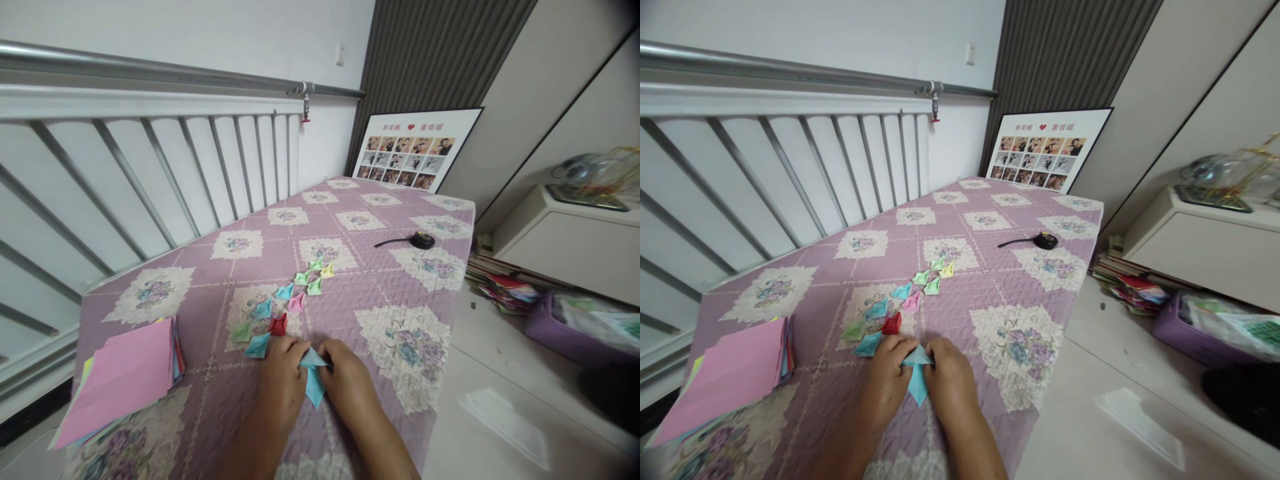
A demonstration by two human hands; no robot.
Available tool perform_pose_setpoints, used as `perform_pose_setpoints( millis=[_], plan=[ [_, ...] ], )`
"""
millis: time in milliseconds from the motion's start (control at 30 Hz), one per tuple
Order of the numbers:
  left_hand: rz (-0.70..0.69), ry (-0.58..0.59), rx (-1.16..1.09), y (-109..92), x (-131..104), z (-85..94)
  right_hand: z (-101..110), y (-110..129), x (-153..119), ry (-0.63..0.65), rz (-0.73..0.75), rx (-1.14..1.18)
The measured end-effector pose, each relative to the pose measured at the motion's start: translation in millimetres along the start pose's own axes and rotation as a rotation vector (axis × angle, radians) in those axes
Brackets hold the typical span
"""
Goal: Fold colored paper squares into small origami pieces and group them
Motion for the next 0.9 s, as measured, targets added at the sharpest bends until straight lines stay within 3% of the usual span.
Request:
perform_pose_setpoints(
  millis=[200,600,900],
  plan=[
    [-0.032,0.087,0.053,-2,1,-6.1,2,0,0,0.024,0.025,-0.069],
    [-0.122,0.147,0.042,-12,-4,-1.1,-4,-2,-5,0.136,0.074,-0.116],
    [-0.207,0.310,0.150,-17,-6,-4.0,-2,2,-11,0.194,0.124,-0.121]
  ],
)
Point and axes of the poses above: each hand's wrist, its own x-axis towards the middle knuckle, its own z-axis out of the back of the hand, y = z × x, the point moved 9 cm from there along x, towards the middle knuckle, and after that the axes turned 1 degree about x, right-handed, at the moved point
